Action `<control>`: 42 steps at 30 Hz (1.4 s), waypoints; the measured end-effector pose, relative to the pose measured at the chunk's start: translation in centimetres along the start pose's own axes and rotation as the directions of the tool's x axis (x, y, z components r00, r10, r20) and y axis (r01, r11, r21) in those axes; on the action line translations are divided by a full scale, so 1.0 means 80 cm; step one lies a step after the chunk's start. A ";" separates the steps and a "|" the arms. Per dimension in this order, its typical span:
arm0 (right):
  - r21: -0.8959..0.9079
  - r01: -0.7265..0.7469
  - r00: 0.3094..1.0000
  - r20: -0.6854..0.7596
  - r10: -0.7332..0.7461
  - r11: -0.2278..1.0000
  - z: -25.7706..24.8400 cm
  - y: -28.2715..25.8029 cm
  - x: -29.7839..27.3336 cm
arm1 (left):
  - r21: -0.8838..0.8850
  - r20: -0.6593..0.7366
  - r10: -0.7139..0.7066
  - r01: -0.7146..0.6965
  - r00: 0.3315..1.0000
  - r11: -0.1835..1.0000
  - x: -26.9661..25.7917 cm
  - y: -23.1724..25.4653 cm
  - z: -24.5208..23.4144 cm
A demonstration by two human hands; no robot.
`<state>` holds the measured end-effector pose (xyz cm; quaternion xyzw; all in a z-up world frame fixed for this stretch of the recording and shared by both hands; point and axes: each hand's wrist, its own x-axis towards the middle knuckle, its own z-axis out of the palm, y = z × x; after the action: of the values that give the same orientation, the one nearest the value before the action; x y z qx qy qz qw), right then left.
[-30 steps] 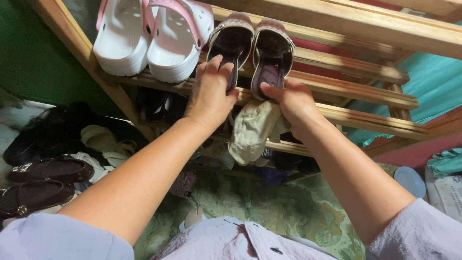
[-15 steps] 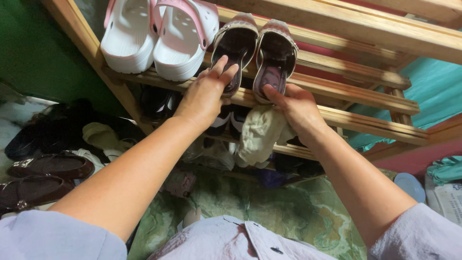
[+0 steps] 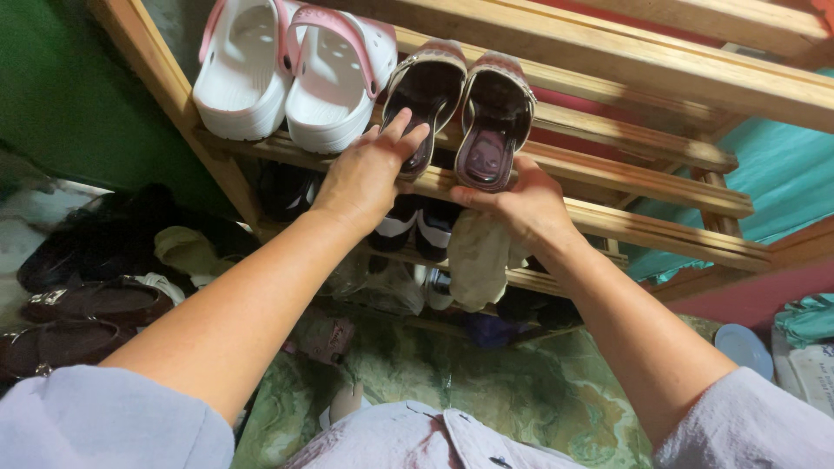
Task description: The person wipes several pairs of shoes with a cloth, handling each shoe individually and placing them back on a wooden shoe rack. The shoes include flats and high heels in various colors.
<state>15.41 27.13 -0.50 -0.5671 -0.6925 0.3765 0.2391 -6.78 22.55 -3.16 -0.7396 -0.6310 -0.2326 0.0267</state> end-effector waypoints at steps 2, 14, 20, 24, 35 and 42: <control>0.049 -0.101 0.994 -0.034 0.103 0.994 0.000 -0.005 -0.002 | -0.019 0.040 -0.028 0.029 0.999 0.999 0.000 0.000 -0.001; 0.166 -0.165 0.986 0.064 0.156 0.972 -0.003 -0.021 0.039 | 0.234 -0.024 0.063 -0.056 0.998 0.971 -0.006 -0.005 -0.019; 0.148 -0.071 0.996 0.067 0.062 0.986 0.009 -0.016 0.040 | 0.197 0.072 -0.027 0.012 0.997 0.980 -0.001 -0.009 -0.029; 0.137 -0.058 0.997 0.067 0.049 0.989 0.017 -0.014 0.039 | 0.247 0.067 0.028 -0.044 0.997 0.968 -0.003 -0.018 -0.031; 0.199 -0.087 0.961 -0.240 0.135 0.976 0.007 -0.037 -0.024 | 0.052 -0.169 -0.004 0.013 0.986 0.999 -0.029 0.017 -0.045; 0.745 -0.252 0.966 0.160 0.202 0.617 0.037 -0.017 -0.071 | -0.706 0.135 -0.086 0.157 0.987 0.690 -0.070 0.087 -0.040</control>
<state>13.74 20.78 -0.65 -0.4859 -0.4002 0.6755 0.3841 -1.74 14.94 -0.61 -0.6583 -0.5393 -0.4266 -0.3064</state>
